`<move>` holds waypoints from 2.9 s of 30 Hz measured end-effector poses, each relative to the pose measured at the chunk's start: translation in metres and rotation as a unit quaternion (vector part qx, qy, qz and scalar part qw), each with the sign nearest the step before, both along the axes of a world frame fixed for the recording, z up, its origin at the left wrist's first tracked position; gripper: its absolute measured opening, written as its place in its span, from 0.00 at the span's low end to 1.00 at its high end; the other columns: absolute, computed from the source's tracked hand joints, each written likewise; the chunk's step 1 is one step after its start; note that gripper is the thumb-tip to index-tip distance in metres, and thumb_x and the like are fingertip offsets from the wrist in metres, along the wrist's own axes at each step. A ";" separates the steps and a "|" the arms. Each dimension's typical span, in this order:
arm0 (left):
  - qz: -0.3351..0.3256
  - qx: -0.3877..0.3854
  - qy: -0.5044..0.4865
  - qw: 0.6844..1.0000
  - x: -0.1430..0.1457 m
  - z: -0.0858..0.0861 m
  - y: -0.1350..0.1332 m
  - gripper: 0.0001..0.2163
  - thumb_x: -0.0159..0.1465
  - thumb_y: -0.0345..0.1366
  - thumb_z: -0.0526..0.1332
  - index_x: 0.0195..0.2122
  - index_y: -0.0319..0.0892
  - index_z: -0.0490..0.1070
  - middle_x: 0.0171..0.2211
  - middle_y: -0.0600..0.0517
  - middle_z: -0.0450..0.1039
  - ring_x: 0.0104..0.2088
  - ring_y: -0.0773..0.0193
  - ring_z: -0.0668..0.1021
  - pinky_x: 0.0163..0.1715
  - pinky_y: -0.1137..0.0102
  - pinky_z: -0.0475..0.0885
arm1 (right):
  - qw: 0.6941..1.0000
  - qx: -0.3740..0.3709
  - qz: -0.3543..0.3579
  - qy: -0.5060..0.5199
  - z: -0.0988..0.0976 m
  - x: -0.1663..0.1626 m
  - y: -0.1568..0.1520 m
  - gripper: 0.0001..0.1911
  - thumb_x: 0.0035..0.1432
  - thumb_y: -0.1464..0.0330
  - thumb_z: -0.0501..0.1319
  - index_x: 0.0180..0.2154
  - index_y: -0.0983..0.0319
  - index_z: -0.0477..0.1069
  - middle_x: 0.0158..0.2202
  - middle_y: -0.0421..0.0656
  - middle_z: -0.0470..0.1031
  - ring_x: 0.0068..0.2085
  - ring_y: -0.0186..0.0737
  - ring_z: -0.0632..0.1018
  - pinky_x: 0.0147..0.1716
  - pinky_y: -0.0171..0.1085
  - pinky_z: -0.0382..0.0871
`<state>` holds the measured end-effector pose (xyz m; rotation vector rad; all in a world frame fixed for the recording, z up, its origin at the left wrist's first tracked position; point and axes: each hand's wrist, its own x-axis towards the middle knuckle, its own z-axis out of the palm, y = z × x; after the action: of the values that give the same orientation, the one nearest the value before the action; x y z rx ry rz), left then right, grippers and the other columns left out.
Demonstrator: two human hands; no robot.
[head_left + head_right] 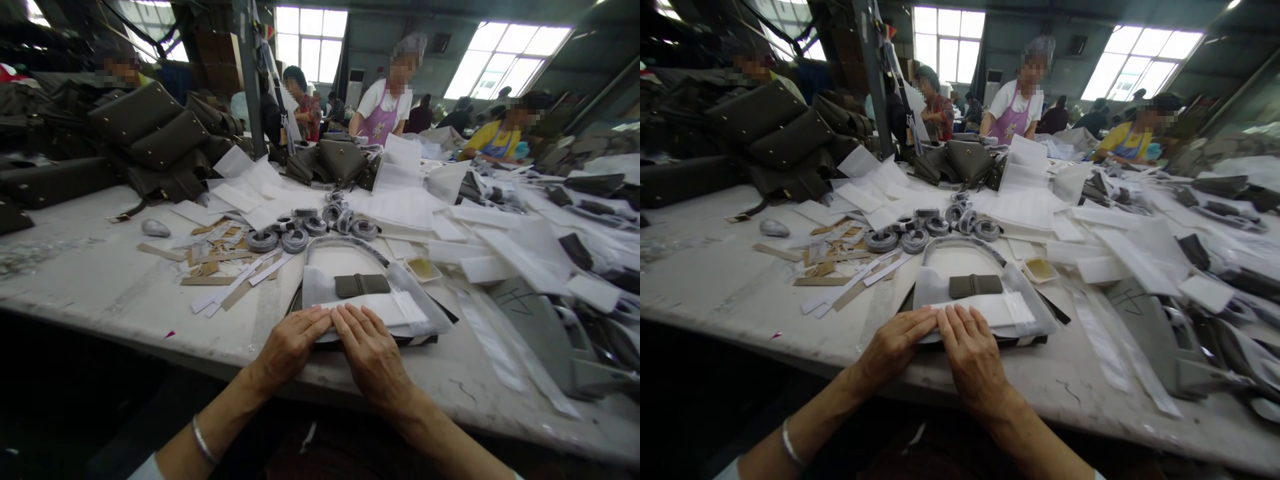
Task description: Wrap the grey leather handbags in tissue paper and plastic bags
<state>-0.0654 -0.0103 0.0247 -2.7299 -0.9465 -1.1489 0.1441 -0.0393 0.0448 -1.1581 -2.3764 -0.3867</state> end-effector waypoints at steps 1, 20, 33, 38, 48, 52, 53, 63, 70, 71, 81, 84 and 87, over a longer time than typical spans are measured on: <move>0.004 0.002 0.004 1.000 0.001 0.002 -0.001 0.18 0.70 0.25 0.49 0.58 0.38 0.67 0.54 0.44 0.75 0.57 0.61 0.75 0.56 0.65 0.73 | 1.000 0.006 -0.008 -0.004 -0.002 -0.002 -0.001 0.24 0.66 0.77 0.48 0.61 0.69 0.65 0.58 0.52 0.73 0.59 0.49 0.71 0.60 0.50 0.62; 0.243 -0.301 -0.065 0.920 0.009 0.041 0.047 0.19 0.60 0.34 0.63 0.53 0.41 0.69 0.36 0.51 0.75 0.39 0.58 0.76 0.41 0.65 0.71 | 0.994 0.021 -0.039 0.099 -0.015 -0.014 -0.007 0.24 0.64 0.75 0.53 0.61 0.66 0.63 0.58 0.52 0.72 0.62 0.50 0.68 0.64 0.54 0.54; 0.254 -0.285 -0.112 0.917 0.017 0.025 0.064 0.14 0.59 0.26 0.54 0.45 0.43 0.67 0.25 0.59 0.65 0.25 0.66 0.71 0.29 0.73 0.65 | 0.994 0.022 -0.052 0.098 -0.023 -0.016 -0.005 0.25 0.66 0.78 0.47 0.63 0.66 0.62 0.60 0.50 0.71 0.64 0.47 0.65 0.66 0.53 0.49; 0.245 -0.253 -0.093 0.931 0.018 0.026 0.067 0.11 0.59 0.25 0.55 0.41 0.42 0.69 0.24 0.57 0.67 0.26 0.65 0.74 0.29 0.72 0.69 | 0.994 0.044 -0.050 0.087 -0.025 -0.015 -0.004 0.25 0.65 0.77 0.49 0.62 0.64 0.63 0.59 0.49 0.72 0.63 0.46 0.67 0.66 0.52 0.52; 0.058 0.077 0.059 0.994 0.013 0.031 -0.004 0.17 0.69 0.27 0.51 0.58 0.38 0.68 0.57 0.44 0.72 0.61 0.57 0.70 0.59 0.62 0.69 | 0.990 0.071 -0.048 0.110 -0.032 -0.016 -0.004 0.23 0.66 0.76 0.48 0.59 0.64 0.67 0.55 0.49 0.75 0.61 0.46 0.68 0.65 0.52 0.54; 0.084 0.120 0.118 0.982 0.007 0.000 -0.027 0.23 0.68 0.22 0.47 0.64 0.32 0.60 0.61 0.40 0.67 0.64 0.55 0.66 0.61 0.62 0.67 | 0.992 0.064 -0.034 0.102 -0.032 -0.016 -0.005 0.21 0.68 0.74 0.47 0.58 0.65 0.68 0.56 0.50 0.74 0.62 0.46 0.68 0.65 0.53 0.53; 0.095 0.125 0.132 0.979 0.007 -0.005 -0.029 0.24 0.68 0.22 0.46 0.65 0.32 0.59 0.62 0.39 0.66 0.65 0.54 0.65 0.61 0.60 0.66 | 0.993 0.063 -0.028 0.091 -0.031 -0.015 -0.005 0.22 0.68 0.75 0.46 0.58 0.66 0.68 0.57 0.50 0.74 0.62 0.47 0.68 0.65 0.53 0.54; 0.183 0.205 0.253 0.928 0.025 0.002 -0.031 0.22 0.66 0.23 0.45 0.59 0.25 0.65 0.54 0.33 0.73 0.55 0.49 0.76 0.53 0.60 0.73 | 0.997 0.048 -0.004 0.061 -0.025 -0.008 -0.002 0.22 0.68 0.74 0.47 0.59 0.70 0.66 0.59 0.52 0.71 0.63 0.50 0.66 0.65 0.53 0.53; 0.122 0.199 0.224 0.946 0.011 0.001 -0.011 0.24 0.64 0.19 0.46 0.61 0.29 0.62 0.55 0.36 0.73 0.54 0.54 0.77 0.53 0.64 0.72 | 0.997 0.056 -0.044 0.038 -0.023 -0.016 0.003 0.22 0.67 0.71 0.49 0.60 0.69 0.66 0.57 0.53 0.72 0.61 0.51 0.67 0.63 0.54 0.55; 0.116 0.200 0.213 0.949 0.009 0.001 -0.008 0.24 0.64 0.19 0.46 0.60 0.29 0.64 0.54 0.36 0.73 0.54 0.54 0.77 0.53 0.64 0.73 | 0.996 0.059 -0.052 0.030 -0.025 -0.018 0.003 0.22 0.67 0.72 0.48 0.60 0.69 0.65 0.57 0.54 0.72 0.61 0.52 0.67 0.63 0.55 0.55; 0.101 0.206 0.155 0.961 0.004 -0.006 0.005 0.20 0.64 0.21 0.47 0.54 0.31 0.68 0.49 0.37 0.76 0.50 0.55 0.79 0.48 0.64 0.75 | 0.995 0.059 -0.034 -0.069 -0.013 -0.018 0.015 0.23 0.69 0.72 0.47 0.63 0.71 0.58 0.52 0.57 0.73 0.53 0.56 0.72 0.53 0.56 0.66; 0.101 0.207 0.142 0.963 0.005 -0.006 0.005 0.20 0.64 0.21 0.47 0.54 0.32 0.68 0.48 0.38 0.76 0.49 0.54 0.79 0.48 0.63 0.74 | 0.996 0.036 0.003 -0.080 -0.001 -0.015 0.019 0.24 0.68 0.72 0.48 0.63 0.70 0.56 0.48 0.55 0.74 0.47 0.53 0.73 0.49 0.53 0.68; 0.111 0.211 0.139 0.961 0.008 -0.005 0.007 0.19 0.65 0.23 0.47 0.53 0.33 0.69 0.46 0.38 0.76 0.46 0.54 0.79 0.47 0.62 0.74 | 0.997 0.009 0.022 -0.074 0.009 -0.013 0.023 0.25 0.68 0.71 0.50 0.64 0.69 0.55 0.44 0.53 0.73 0.44 0.51 0.72 0.46 0.50 0.69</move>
<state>-0.0577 -0.0035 0.0200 -2.2956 -0.8284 -0.7900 0.1310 -0.0165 0.0535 -1.1008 -2.5161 -0.4945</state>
